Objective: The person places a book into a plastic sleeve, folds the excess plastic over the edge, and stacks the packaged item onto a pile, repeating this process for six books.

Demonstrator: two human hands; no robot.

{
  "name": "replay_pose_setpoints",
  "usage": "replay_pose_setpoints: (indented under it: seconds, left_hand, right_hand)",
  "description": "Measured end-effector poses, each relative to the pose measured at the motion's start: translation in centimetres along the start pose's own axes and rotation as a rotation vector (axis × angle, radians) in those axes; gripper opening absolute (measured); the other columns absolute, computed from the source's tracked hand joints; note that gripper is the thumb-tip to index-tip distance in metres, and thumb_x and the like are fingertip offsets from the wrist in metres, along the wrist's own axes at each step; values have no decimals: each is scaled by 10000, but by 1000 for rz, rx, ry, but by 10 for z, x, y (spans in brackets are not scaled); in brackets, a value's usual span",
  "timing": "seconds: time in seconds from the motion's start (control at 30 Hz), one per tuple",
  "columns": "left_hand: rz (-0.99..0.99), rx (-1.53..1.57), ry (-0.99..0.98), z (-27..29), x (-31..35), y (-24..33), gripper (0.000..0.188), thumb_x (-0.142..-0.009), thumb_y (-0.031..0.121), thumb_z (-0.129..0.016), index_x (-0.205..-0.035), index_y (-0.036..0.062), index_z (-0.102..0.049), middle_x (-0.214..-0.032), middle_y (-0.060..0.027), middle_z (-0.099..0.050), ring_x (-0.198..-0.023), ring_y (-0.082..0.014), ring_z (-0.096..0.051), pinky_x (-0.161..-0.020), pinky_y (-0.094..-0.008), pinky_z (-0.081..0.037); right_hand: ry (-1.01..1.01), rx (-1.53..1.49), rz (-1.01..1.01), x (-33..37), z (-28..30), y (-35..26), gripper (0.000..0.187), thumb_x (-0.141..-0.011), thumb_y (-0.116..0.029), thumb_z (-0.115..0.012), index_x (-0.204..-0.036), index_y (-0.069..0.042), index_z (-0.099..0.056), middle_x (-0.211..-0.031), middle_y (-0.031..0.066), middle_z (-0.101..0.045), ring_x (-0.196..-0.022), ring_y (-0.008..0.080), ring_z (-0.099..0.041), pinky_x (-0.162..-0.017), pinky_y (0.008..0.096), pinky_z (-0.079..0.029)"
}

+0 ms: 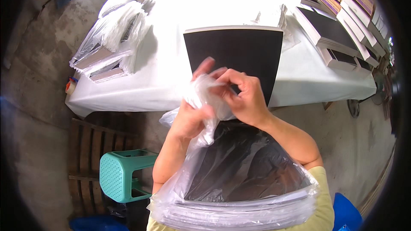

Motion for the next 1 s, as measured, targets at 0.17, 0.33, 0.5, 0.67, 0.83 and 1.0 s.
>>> replay_pose_setpoints:
  seconds: [0.17,0.33,0.5,0.67,0.83,1.0]
  left_hand:
    - [224,145,338,8,4,-21,242,-763,81,-649,-977,22,-554,-885,-38,-588,-805,-124,-556,-696,-273,-457]
    - [239,68,324,9,-3,-24,219,-751,107,-670,-926,35,-561,-856,-43,-586,-785,-123,-554,-662,-279,-453]
    - [177,55,357,6,-1,-21,248,-754,158,-676,-936,35,-562,-844,-41,-580,-781,-119,-542,-672,-269,-441]
    - [-83,133,659,58,4,13,189,-848,232,-541,-877,53,-488,-606,60,-387,-483,-21,-331,-430,-172,-262]
    - [-160,-390,327,28,-4,41,456,-718,123,-671,-1117,10,-483,-825,-23,-584,-636,-77,-534,-565,-206,-435]
    - [-92,-524,130,-10,-26,-3,315,-709,79,-703,-987,12,-571,-868,-13,-570,-783,-66,-524,-654,-198,-417]
  right_hand:
    - [-10,452,28,6,13,17,88,-817,-175,-555,-806,-87,-558,-494,15,-479,-448,176,-468,-658,279,-312]
    - [155,117,33,-9,14,1,177,-755,-177,-636,-852,-53,-554,-577,46,-519,-512,193,-518,-665,284,-387]
    - [9,31,17,-17,24,12,140,-781,-49,-588,-920,-50,-571,-746,51,-650,-558,81,-545,-463,203,-377]
    - [82,-230,-327,-15,46,21,189,-815,-48,-564,-1002,-29,-574,-812,46,-656,-488,-5,-426,-422,155,-324]
    - [32,-239,-405,-12,45,25,110,-762,-71,-645,-845,-3,-619,-738,45,-636,-460,10,-428,-407,152,-335]
    - [45,-323,-326,-8,30,22,195,-770,-163,-652,-676,-12,-572,-618,-2,-546,-554,32,-458,-478,171,-348]
Point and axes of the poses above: each hand's wrist, its own x-axis away from the middle knuckle, its own z-axis out of the back of the hand, y = z × x, the point moved 2 cm from there along -x, towards the middle knuckle
